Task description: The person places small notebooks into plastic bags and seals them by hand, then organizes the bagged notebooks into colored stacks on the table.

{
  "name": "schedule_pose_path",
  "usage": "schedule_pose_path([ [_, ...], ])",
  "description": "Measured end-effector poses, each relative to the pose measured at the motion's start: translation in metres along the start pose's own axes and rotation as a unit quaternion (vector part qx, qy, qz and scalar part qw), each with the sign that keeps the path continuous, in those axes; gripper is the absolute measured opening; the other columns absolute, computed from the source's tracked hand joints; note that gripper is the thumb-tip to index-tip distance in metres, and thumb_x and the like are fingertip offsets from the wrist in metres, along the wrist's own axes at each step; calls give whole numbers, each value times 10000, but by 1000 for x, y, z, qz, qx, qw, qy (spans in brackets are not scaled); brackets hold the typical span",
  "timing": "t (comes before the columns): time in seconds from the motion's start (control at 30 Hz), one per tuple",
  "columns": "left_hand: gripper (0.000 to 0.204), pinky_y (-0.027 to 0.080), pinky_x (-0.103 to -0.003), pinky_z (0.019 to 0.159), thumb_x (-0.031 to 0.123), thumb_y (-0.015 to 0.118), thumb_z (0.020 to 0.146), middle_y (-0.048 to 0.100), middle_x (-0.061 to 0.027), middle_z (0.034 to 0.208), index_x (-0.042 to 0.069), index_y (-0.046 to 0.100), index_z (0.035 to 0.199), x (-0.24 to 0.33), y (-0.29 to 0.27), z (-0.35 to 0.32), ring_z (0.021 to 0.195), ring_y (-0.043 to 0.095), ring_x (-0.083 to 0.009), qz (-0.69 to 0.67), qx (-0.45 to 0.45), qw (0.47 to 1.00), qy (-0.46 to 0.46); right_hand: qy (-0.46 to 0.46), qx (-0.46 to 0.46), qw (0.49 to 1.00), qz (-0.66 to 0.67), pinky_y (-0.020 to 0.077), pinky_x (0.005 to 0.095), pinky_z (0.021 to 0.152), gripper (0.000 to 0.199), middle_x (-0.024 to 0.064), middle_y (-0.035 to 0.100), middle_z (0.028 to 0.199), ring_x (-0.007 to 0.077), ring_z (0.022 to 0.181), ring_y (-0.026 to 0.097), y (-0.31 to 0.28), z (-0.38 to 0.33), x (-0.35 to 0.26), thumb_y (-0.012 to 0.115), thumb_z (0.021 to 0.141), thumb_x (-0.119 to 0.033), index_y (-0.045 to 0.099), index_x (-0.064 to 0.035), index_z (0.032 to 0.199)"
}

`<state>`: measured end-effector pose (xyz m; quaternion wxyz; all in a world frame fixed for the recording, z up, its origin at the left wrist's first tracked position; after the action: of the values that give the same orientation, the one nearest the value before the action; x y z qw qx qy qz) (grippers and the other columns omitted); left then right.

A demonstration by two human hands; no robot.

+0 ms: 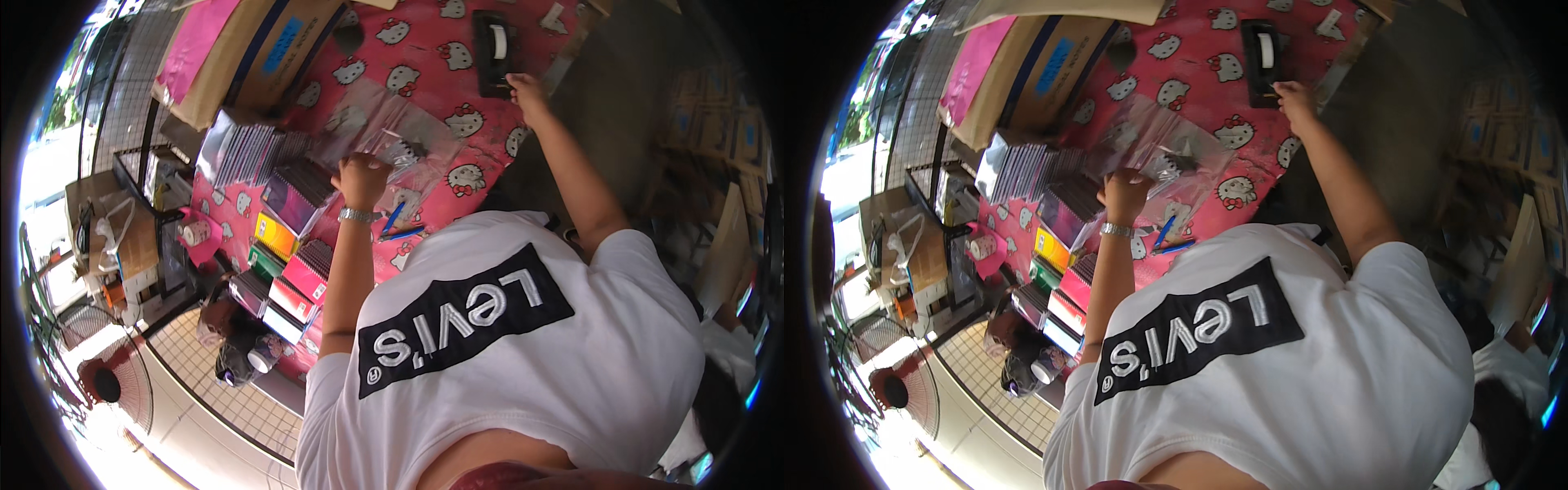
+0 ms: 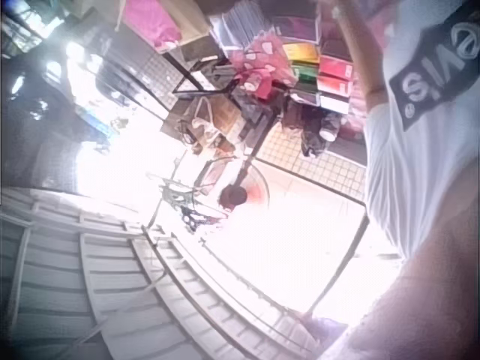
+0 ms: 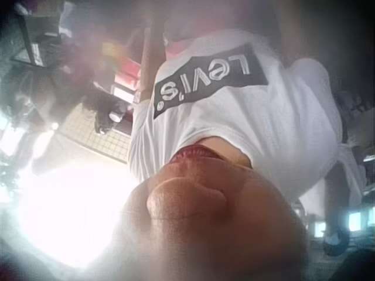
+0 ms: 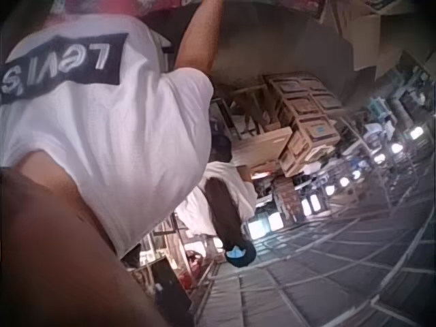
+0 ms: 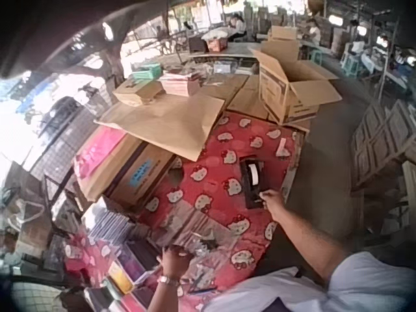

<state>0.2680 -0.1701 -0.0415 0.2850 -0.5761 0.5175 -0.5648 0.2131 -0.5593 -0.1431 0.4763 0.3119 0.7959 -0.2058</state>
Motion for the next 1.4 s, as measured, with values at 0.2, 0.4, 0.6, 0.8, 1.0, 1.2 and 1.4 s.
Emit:
schedule_pose_path([
  [0.2,425,421,-374,917,242,840,604,667,-129,1049,101,703,981,-12,2,10,1024,557,-307,-125,-21,990,69,-31,-36,984,174,455,206,566,107,2,565,843,66,683,530,2,-41,25,606,915,-168,569,-71,939],
  [0.4,376,477,-288,823,76,825,656,684,-100,975,0,679,994,-24,24,13,955,617,-153,-344,-2,938,40,222,-332,898,182,353,206,507,133,-7,492,772,61,601,434,79,-27,66,576,919,-143,528,-62,1012],
  [0.6,403,493,-283,737,88,814,640,682,-100,891,-9,680,1008,-30,24,11,823,637,-160,-318,-69,945,-18,-362,-618,479,-507,457,353,606,383,35,630,786,159,714,576,260,-127,-67,701,788,-457,626,-87,856],
  [0.8,435,492,-290,761,111,785,701,683,-93,917,-15,636,1090,-21,35,19,838,630,-163,-382,-85,920,9,-122,-601,472,-634,483,369,716,674,93,662,855,228,837,619,262,-44,8,711,642,-683,653,-71,918],
  [1.0,297,492,-290,768,220,554,944,629,-76,995,4,550,1148,-69,86,-57,854,610,-171,-648,58,733,-201,-505,-513,584,-374,489,370,844,703,131,630,1096,276,991,606,229,-134,-35,755,681,-532,569,-82,1188],
  [1.2,291,535,-311,660,206,671,858,627,-66,1005,51,567,1081,-28,129,-106,857,611,-177,-700,-209,643,-231,-489,-559,590,-317,473,376,918,792,123,597,1146,300,1067,577,214,-191,-56,773,673,-220,405,-143,1370],
  [1.4,590,510,-334,871,44,704,777,548,-74,1176,59,395,1279,-22,39,-72,1087,559,-197,-684,7,730,-22,-366,-527,609,-466,439,401,976,804,148,482,1306,310,1164,521,160,-159,-24,769,699,-224,369,-151,1393],
])
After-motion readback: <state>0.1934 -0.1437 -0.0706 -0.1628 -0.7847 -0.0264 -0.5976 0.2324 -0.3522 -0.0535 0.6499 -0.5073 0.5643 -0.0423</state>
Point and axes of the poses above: each hand's wrist, its own z-axis towards the middle knuckle, its own y-axis out of the palm, x = y × z, the point moved 4 cm from there along z, towards the middle knuckle
